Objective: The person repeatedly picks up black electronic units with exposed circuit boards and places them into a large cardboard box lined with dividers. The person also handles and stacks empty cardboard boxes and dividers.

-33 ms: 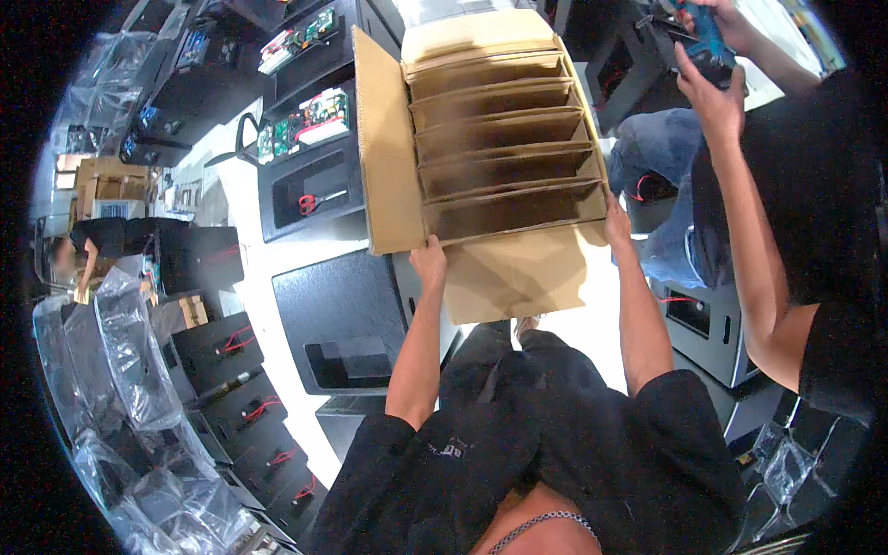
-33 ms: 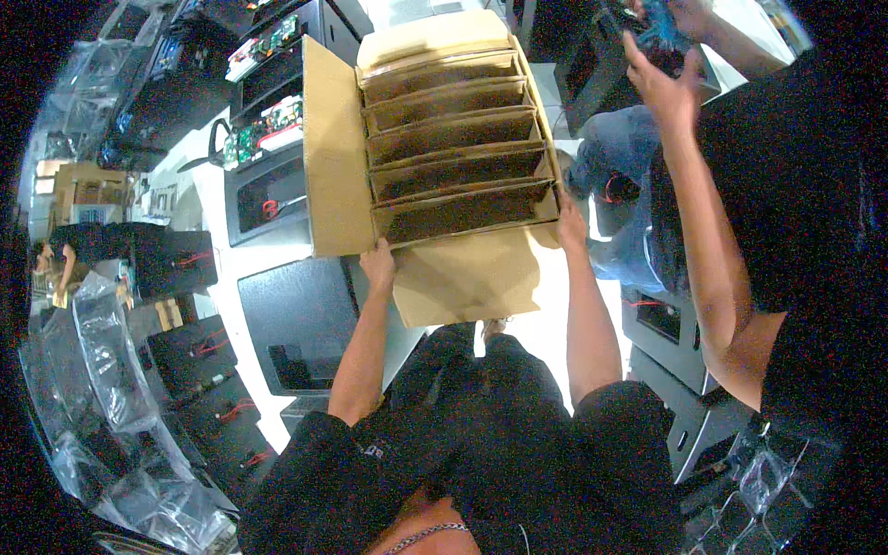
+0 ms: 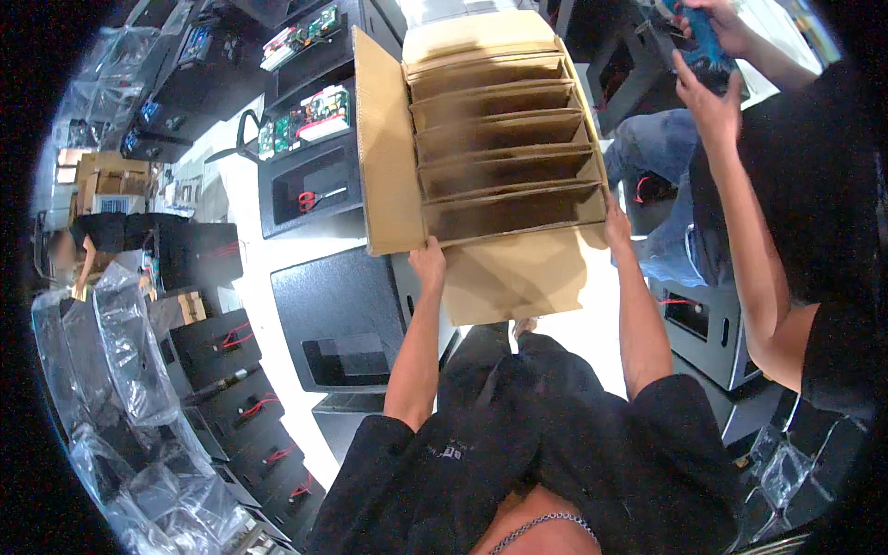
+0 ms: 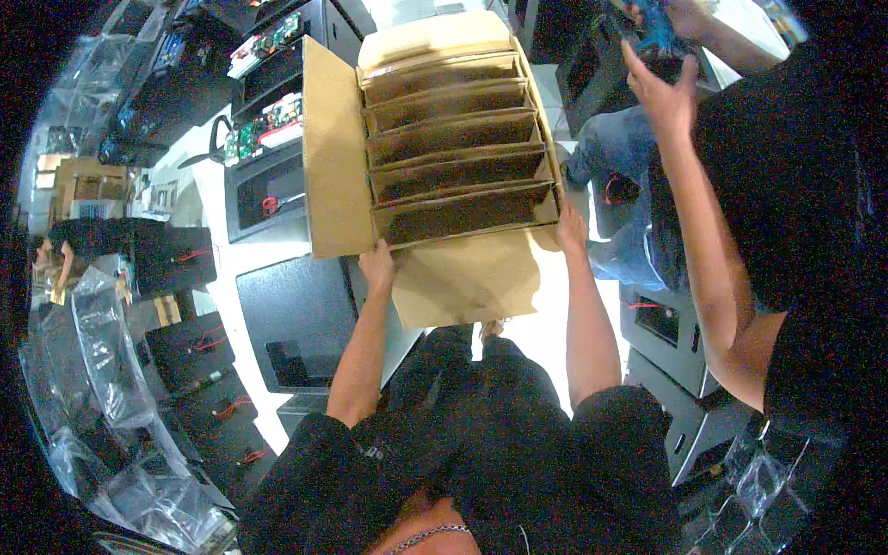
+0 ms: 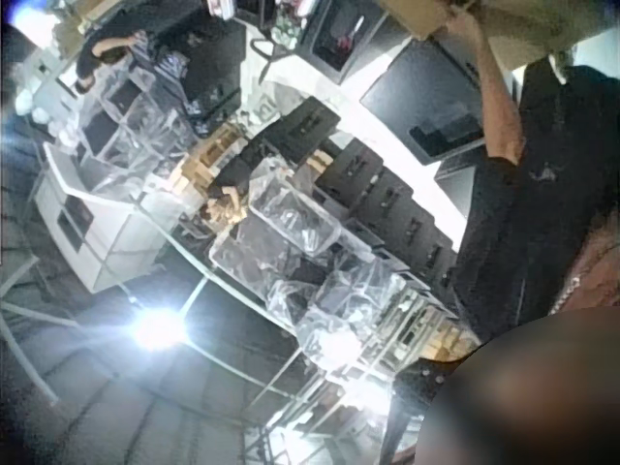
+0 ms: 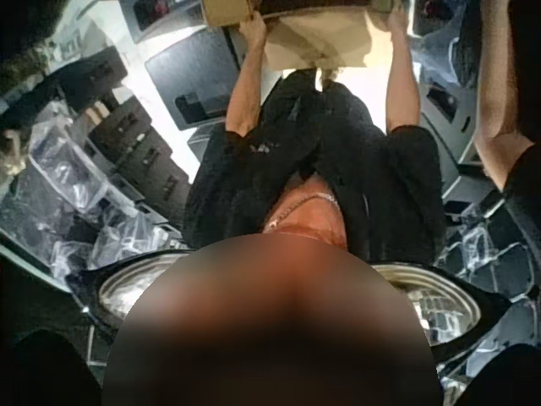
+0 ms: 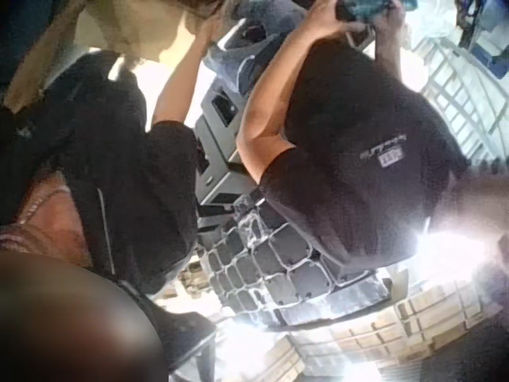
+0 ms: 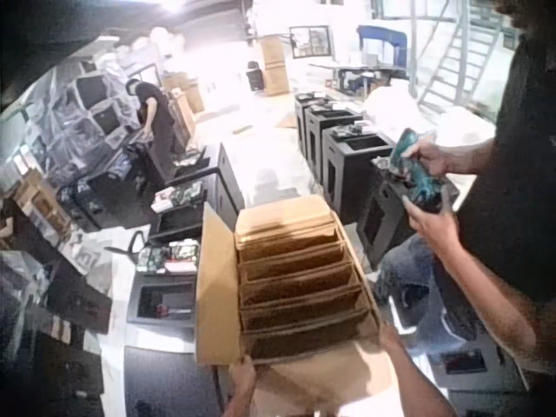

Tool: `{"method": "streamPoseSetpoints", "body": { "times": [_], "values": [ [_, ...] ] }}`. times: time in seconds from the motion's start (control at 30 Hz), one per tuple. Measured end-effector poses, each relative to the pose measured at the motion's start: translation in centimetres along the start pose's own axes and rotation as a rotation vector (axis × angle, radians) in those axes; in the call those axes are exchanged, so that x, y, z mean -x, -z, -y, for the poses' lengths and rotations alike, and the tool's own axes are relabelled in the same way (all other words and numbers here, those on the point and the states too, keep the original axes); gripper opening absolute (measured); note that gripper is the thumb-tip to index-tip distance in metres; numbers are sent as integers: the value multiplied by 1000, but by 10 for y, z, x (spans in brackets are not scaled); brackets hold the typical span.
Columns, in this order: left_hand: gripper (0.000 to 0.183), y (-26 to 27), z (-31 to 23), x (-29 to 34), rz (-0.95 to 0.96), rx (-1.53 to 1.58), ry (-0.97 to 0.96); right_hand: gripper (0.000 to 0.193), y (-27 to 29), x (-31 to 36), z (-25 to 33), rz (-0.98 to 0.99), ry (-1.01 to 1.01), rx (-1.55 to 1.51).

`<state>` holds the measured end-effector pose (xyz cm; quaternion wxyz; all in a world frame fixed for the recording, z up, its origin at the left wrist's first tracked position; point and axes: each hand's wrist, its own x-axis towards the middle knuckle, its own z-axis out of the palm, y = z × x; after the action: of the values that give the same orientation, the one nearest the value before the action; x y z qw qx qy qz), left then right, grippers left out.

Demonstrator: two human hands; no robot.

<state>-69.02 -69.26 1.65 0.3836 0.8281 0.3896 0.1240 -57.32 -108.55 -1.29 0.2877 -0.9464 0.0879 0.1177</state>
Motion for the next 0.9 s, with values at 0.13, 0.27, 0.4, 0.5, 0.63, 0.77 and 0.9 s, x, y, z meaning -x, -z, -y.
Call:
{"method": "streamPoseSetpoints", "body": {
  "times": [0.13, 0.27, 0.4, 0.5, 0.63, 0.77, 0.9],
  "values": [
    [34, 22, -19, 19, 108, -7, 23, 59, 18, 19, 18, -22, -90, -305],
    [31, 35, -12, 37, 60, -12, 7, 45, 52, 36, 53, -146, -37, -153],
    [33, 32, 3, 42, 53, 13, 145, 41, 59, 64, 157, -71, 812, -44],
    [43, 37, 16, 45, 160, 147, 183, 33, 24, 56, 180, 168, 888, 353],
    [55, 69, -2, 51, 200, 351, 161, 27, 1, 28, 164, 274, 914, 552],
    [61, 112, -16, 47, 7, 763, 213, 29, 74, 55, 196, 254, 997, 594],
    [72, 130, -18, 38, -331, 455, 274, 36, 189, 103, 229, 269, 963, 659]
  ]
}}
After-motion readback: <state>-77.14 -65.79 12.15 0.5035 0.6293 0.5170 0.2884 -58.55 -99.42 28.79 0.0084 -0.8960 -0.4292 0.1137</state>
